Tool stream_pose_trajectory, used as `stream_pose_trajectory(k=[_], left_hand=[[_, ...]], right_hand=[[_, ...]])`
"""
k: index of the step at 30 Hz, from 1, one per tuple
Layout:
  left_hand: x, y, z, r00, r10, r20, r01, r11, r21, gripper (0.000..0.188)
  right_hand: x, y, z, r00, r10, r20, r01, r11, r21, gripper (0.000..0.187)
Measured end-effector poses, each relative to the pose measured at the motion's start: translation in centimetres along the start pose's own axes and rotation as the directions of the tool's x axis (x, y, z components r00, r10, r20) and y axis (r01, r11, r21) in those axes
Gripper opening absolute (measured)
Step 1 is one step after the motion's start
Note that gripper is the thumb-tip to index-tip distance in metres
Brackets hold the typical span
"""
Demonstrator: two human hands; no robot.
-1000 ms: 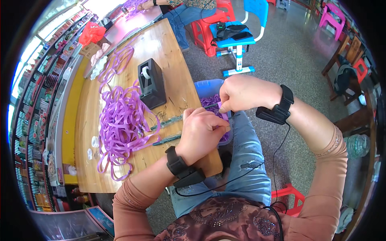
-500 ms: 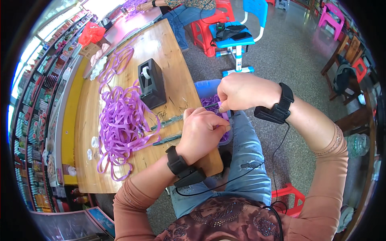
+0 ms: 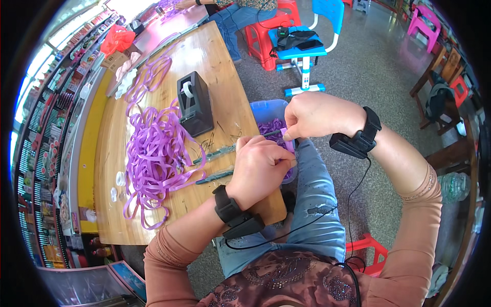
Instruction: Assembling small identification tags onto purple ribbons and placing them into a storage bin.
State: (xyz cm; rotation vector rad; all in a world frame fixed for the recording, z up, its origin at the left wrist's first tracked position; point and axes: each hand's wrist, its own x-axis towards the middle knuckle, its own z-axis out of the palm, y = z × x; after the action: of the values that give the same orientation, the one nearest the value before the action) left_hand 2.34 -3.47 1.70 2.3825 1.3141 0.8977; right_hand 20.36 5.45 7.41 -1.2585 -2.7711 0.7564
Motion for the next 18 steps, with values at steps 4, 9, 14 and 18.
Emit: stream_pose_trajectory(k=[4, 9, 14, 18], left_hand=[[0.0, 0.0, 0.1, 1.0, -0.005, 0.006, 0.005, 1.0, 0.002, 0.006], [-0.1, 0.1, -0.1, 1.0, -0.005, 0.014, 0.005, 1.0, 0.01, 0.005], [0.1, 0.2, -0.1, 1.0, -0.005, 0.011, 0.005, 1.0, 0.008, 0.005], [0.1, 0.2, -0.1, 1.0, 0.0, 0.017, 0.0, 1.0, 0.013, 0.005]], right_hand=[[-0.4, -0.1, 0.5, 0.998, 0.068, -0.007, -0.068, 0.998, -0.009, 0.03], [-1.4, -1.3, 1.0, 0.979, 0.03, -0.2, -0.078, 0.969, -0.235, 0.032], [-1.1, 0.1, 0.8, 0.965, -0.086, -0.247, 0.045, 0.985, -0.167, 0.022], [-0.6, 0.2, 0.8, 0.915, -0.348, -0.204, 0.343, 0.937, -0.059, 0.014]])
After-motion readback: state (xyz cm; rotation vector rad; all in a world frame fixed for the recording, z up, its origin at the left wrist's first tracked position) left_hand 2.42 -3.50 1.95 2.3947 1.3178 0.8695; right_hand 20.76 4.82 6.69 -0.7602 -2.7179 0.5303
